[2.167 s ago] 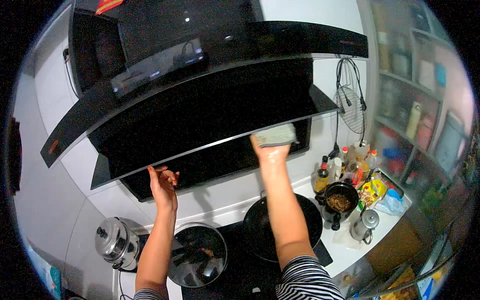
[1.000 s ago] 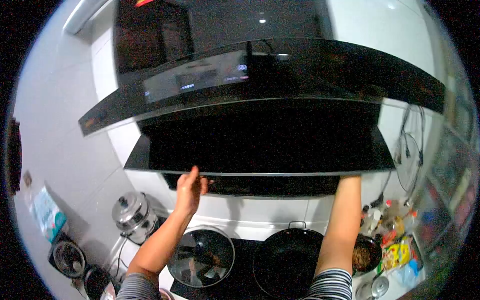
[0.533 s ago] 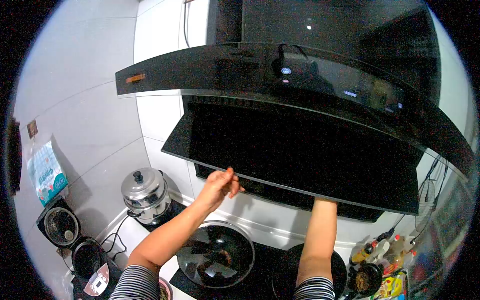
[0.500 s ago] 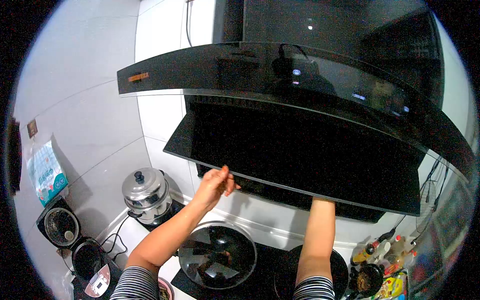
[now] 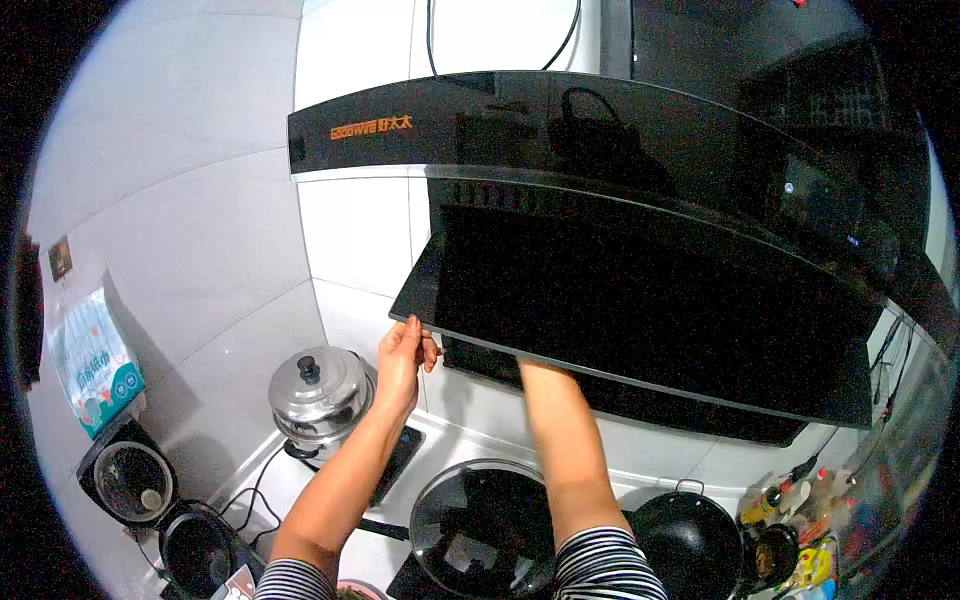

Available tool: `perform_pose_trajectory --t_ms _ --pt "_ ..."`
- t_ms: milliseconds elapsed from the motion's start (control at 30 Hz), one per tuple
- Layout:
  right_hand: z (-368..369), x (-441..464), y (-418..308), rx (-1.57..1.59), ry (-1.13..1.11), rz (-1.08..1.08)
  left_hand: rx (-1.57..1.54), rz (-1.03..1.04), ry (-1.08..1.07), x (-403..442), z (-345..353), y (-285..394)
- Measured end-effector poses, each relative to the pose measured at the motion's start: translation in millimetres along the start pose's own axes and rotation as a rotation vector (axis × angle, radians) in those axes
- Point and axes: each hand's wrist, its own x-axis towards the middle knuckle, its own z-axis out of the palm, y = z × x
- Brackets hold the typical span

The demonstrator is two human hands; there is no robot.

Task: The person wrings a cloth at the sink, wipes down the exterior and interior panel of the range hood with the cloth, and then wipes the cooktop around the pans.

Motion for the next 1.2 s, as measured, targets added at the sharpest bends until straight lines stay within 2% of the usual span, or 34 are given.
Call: perform_pose_trajectory --t_ms 133,233,300,367,500,567,600,667,800,900,967,1033,1133,1167,1200 --pt "28 -10 57 0.137 0.04 0.253 0.123 -0.033 -0.047 2 -8 11" --pt "38 -20 75 0.219 0.086 0.389 0.238 0.013 -0.087 6 -18 11" --pt "38 -27 72 0.268 0.13 0.429 0.203 -0.018 -0.043 -1 -9 16" --pt "34 -39 54 0.477 -0.096 0.441 0.163 -0.007 -0.057 -3 -8 6" --pt "21 -46 -10 0.564 -0.177 0.331 0.117 0.061 -0.12 -15 23 4" --pt "9 -51 -58 0.456 -0.176 0.193 0.069 0.071 -0.175 -23 46 0" --pt "-2 -44 -80 0.487 -0.28 0.103 0.074 0.072 -0.214 -29 56 -3" --pt "-21 -54 -139 0.343 -0.319 -0.07 0.046 0.075 -0.233 -40 78 -10" --pt "-76 -67 -261 0.354 -0.124 -0.353 -0.025 0.046 -0.232 -58 121 -18" --pt "-115 -80 -353 0.164 -0.137 -0.64 -0.02 0.061 -0.221 -61 136 -21" --pt "-155 -73 -415 0.241 -0.153 -0.685 0.022 0.124 -0.239 -60 142 -18" --pt "-161 -95 -446 0.265 0.019 -0.735 0.069 0.115 -0.133 -59 153 -13" --pt "-198 -104 -479 0.322 0.016 -0.795 0.162 0.185 -0.143 -53 153 -11" --pt "-207 -110 -485 0.323 0.019 -0.813 0.188 0.186 -0.056 -56 157 -7" --pt "-213 -120 -489 0.327 -0.047 -0.817 0.151 0.219 -0.116 -55 159 -3"
